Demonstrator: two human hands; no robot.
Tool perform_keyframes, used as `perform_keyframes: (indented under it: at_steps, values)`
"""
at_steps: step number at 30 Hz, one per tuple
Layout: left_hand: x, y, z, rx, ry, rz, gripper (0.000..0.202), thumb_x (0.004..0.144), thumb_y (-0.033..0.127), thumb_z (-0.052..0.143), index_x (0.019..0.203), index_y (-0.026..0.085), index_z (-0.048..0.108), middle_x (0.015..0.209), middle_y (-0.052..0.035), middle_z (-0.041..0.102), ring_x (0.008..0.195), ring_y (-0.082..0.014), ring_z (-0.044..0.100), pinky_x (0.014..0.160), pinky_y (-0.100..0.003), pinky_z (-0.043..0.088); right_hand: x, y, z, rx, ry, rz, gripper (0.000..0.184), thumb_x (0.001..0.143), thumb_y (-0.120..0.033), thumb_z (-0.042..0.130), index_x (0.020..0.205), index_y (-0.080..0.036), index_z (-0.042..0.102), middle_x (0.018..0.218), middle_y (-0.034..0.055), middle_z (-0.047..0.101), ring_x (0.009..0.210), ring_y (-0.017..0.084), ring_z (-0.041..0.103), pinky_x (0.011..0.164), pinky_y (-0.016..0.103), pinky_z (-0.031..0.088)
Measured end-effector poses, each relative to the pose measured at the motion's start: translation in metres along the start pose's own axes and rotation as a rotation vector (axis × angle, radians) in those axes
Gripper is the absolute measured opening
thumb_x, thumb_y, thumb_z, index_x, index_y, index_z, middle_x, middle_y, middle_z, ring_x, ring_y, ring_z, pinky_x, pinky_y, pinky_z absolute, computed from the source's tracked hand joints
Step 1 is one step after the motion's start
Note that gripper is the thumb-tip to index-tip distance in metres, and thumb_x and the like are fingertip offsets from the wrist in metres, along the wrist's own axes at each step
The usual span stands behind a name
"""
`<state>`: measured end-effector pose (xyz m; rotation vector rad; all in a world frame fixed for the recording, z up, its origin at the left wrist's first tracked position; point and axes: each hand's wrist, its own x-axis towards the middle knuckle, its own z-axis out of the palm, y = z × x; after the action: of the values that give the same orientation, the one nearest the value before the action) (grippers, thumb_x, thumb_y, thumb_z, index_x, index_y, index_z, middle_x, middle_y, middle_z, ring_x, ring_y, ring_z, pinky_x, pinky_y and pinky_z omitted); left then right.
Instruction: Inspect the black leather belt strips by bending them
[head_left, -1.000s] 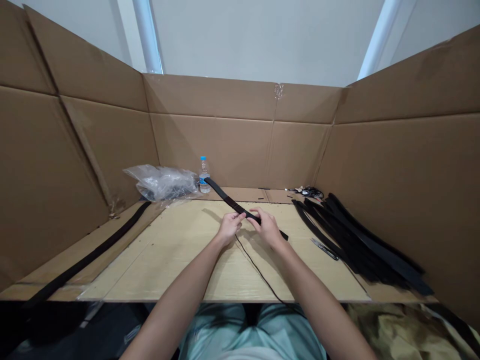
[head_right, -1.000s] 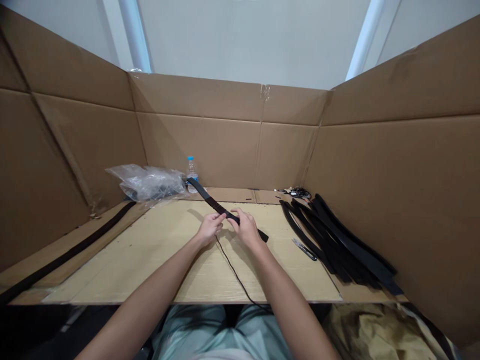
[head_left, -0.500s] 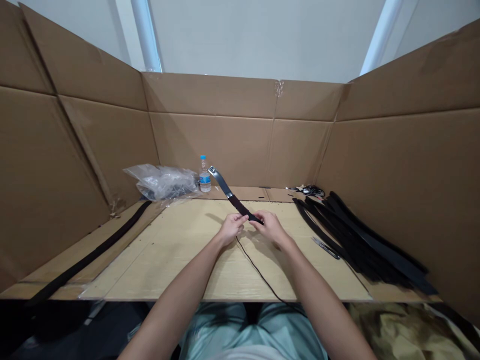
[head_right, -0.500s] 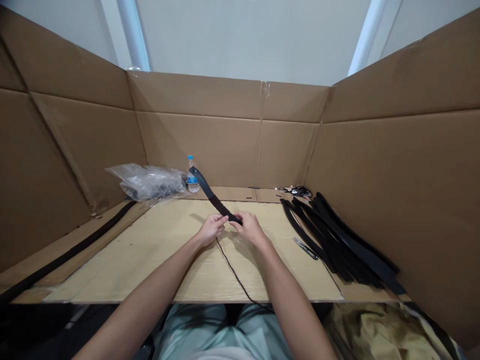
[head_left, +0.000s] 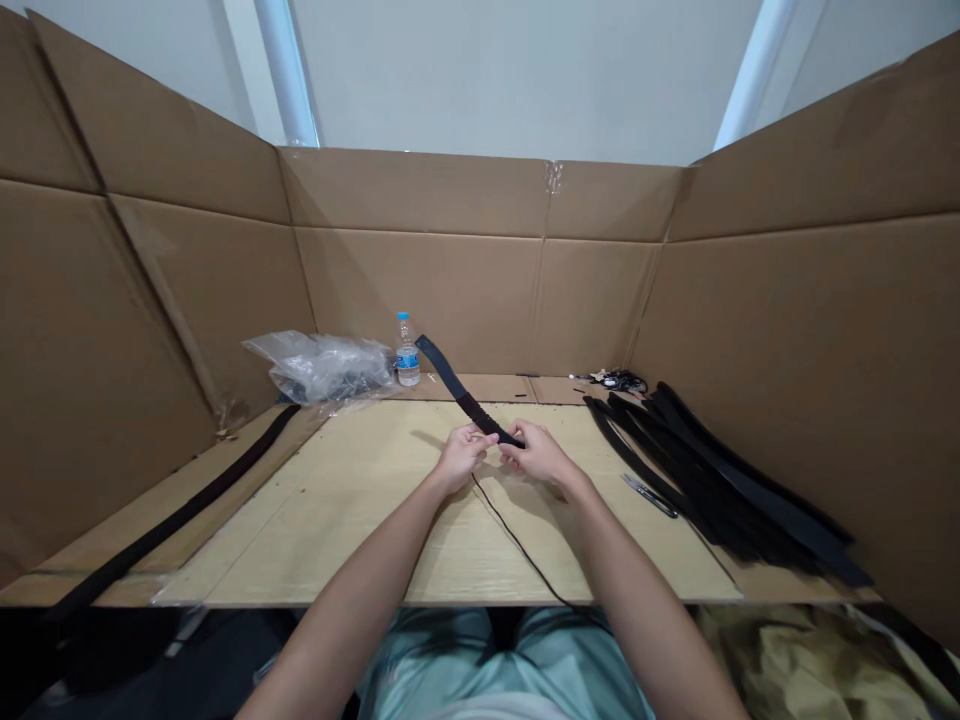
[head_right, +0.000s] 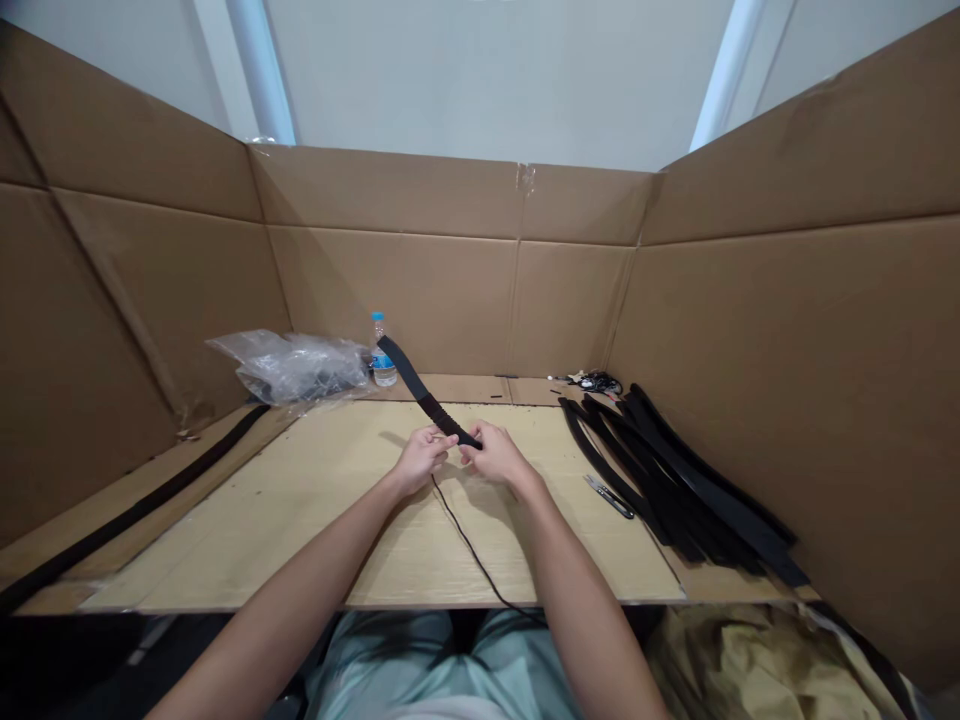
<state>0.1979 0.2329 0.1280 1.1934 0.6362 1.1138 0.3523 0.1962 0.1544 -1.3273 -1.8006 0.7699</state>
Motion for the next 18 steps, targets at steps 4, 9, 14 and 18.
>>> perform_keyframes:
  at_steps: [4, 9, 14, 18]
  values:
    - [-0.001, -0.001, 0.003, 0.009, -0.028, -0.008, 0.056, 0.045, 0.042, 0.087, 0.081, 0.009, 0.061, 0.045, 0.0085, 0.041, 0.035, 0.0007, 0.017, 0.039, -0.020, 0.007, 0.004, -0.003, -0.008, -0.011, -0.057, -0.027, 0.014, 0.068, -0.013, 0.061, 0.076, -0.016, 0.049, 0.068, 0.0004, 0.063, 0.059, 0.012, 0.059, 0.052, 0.019, 0.042]
    - [0.000, -0.003, 0.007, -0.013, -0.072, 0.013, 0.052, 0.047, 0.042, 0.086, 0.082, 0.010, 0.063, 0.056, -0.0007, 0.057, 0.044, -0.0071, 0.044, 0.043, -0.020, 0.026, 0.010, -0.009, -0.009, 0.163, -0.212, -0.046, 0.032, 0.074, -0.014, 0.055, 0.106, -0.014, 0.055, 0.080, 0.0031, 0.066, 0.056, 0.011, 0.058, 0.052, 0.022, 0.047]
    - [-0.001, 0.000, 0.005, 0.030, -0.128, -0.008, 0.044, 0.053, 0.044, 0.082, 0.067, 0.011, 0.057, 0.052, -0.0006, 0.055, 0.040, -0.0059, 0.041, 0.040, -0.020, 0.018, 0.010, -0.007, -0.008, 0.304, -0.274, 0.028, 0.023, 0.088, -0.026, 0.044, 0.091, -0.011, 0.062, 0.071, 0.0036, 0.064, 0.050, 0.009, 0.054, 0.048, 0.021, 0.045]
    - [-0.002, 0.003, 0.005, 0.061, -0.119, -0.065, 0.048, 0.050, 0.047, 0.083, 0.068, 0.011, 0.057, 0.052, 0.0006, 0.055, 0.034, -0.0007, 0.024, 0.039, -0.022, 0.008, 0.008, -0.005, -0.009, 0.223, -0.209, 0.053, 0.043, 0.094, -0.035, 0.039, 0.068, -0.010, 0.061, 0.059, 0.0037, 0.060, 0.047, 0.009, 0.051, 0.047, 0.019, 0.042]
